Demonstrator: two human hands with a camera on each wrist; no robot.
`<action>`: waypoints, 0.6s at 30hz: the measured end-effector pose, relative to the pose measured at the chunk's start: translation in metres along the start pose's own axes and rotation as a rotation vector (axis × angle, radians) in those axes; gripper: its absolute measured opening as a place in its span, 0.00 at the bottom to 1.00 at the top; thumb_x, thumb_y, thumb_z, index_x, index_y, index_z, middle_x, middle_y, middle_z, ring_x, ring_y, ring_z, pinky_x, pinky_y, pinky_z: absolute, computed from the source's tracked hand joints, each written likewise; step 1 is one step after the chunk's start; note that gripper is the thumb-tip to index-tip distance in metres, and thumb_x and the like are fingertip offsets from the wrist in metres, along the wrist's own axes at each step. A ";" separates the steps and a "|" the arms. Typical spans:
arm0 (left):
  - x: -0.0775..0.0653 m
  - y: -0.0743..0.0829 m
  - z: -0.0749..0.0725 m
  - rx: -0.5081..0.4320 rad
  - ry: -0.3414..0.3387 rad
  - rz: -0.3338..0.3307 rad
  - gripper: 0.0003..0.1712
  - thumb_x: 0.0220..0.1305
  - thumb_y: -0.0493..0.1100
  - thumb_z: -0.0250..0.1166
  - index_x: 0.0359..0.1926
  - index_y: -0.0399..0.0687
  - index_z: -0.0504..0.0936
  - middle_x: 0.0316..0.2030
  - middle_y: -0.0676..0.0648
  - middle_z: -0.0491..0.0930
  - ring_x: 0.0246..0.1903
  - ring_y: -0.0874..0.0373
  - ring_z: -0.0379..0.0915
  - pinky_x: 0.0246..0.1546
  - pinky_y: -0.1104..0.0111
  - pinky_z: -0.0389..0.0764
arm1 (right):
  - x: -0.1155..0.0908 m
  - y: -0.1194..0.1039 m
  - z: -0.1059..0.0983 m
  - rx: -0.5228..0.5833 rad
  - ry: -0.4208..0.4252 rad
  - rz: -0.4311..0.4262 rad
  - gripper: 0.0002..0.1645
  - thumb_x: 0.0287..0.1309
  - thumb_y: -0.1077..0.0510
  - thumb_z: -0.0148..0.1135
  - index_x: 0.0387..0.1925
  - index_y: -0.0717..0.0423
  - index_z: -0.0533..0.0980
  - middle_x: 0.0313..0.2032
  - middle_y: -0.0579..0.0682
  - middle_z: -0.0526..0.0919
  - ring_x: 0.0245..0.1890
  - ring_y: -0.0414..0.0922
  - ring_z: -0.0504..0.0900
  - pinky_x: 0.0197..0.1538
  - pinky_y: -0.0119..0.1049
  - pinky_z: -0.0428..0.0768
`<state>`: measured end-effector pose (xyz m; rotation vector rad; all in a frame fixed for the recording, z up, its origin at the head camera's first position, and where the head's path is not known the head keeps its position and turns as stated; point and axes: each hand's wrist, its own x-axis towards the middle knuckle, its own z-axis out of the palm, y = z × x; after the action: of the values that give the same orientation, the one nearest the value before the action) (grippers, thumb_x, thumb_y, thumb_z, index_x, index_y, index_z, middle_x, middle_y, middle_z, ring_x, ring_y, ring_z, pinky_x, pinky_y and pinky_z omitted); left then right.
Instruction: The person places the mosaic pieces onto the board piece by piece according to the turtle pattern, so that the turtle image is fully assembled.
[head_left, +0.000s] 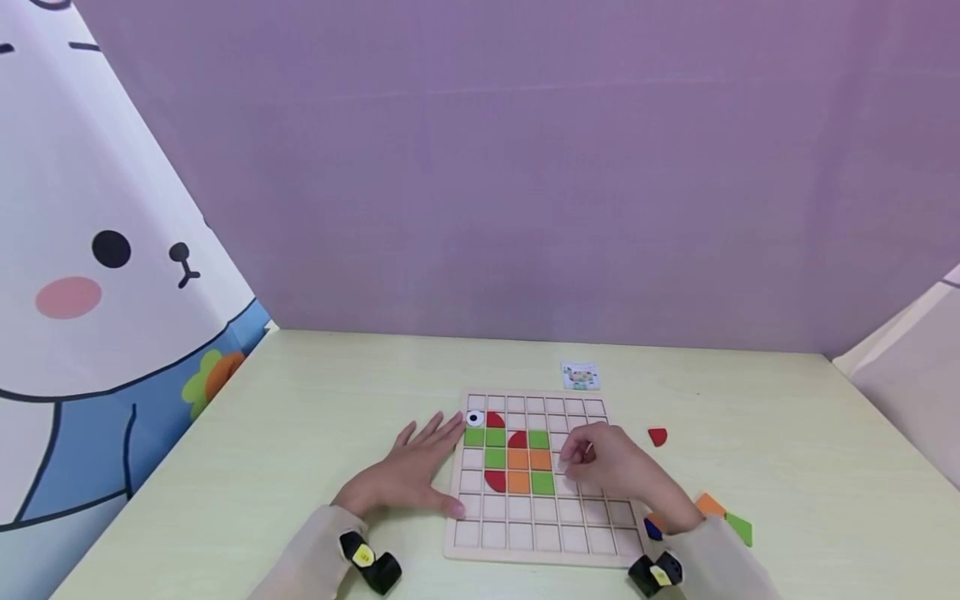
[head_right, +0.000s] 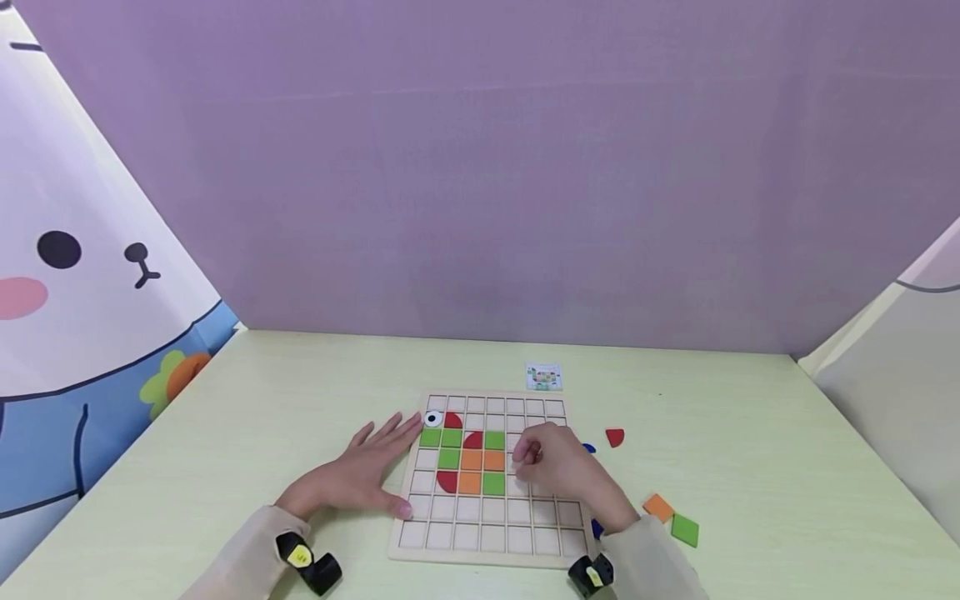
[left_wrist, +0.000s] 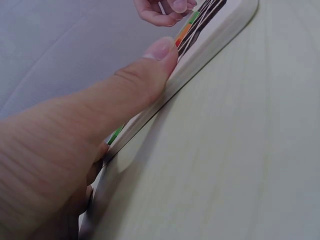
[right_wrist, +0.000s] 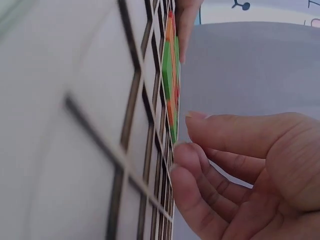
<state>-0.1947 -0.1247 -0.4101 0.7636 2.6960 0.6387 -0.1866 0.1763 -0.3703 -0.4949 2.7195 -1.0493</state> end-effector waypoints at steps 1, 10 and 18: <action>0.000 0.000 0.000 0.000 0.000 -0.001 0.66 0.44 0.73 0.67 0.75 0.49 0.46 0.76 0.51 0.40 0.75 0.46 0.29 0.71 0.43 0.31 | -0.001 0.001 -0.002 -0.003 0.006 0.010 0.08 0.48 0.69 0.68 0.27 0.54 0.79 0.24 0.44 0.75 0.27 0.41 0.71 0.30 0.28 0.70; 0.000 0.001 -0.001 0.007 0.001 0.005 0.66 0.45 0.72 0.67 0.75 0.47 0.46 0.76 0.50 0.40 0.75 0.45 0.30 0.71 0.43 0.32 | -0.011 0.017 -0.018 -0.024 0.038 0.043 0.07 0.49 0.69 0.67 0.28 0.56 0.79 0.24 0.46 0.75 0.27 0.42 0.71 0.29 0.28 0.69; 0.000 0.001 -0.001 0.011 -0.001 0.007 0.66 0.45 0.73 0.66 0.75 0.47 0.45 0.76 0.49 0.40 0.75 0.45 0.29 0.71 0.42 0.32 | -0.022 0.041 -0.033 -0.038 0.041 0.071 0.06 0.50 0.67 0.67 0.30 0.57 0.78 0.26 0.46 0.76 0.28 0.42 0.71 0.29 0.27 0.70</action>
<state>-0.1945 -0.1242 -0.4087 0.7760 2.6992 0.6262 -0.1855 0.2333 -0.3728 -0.3829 2.7754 -1.0034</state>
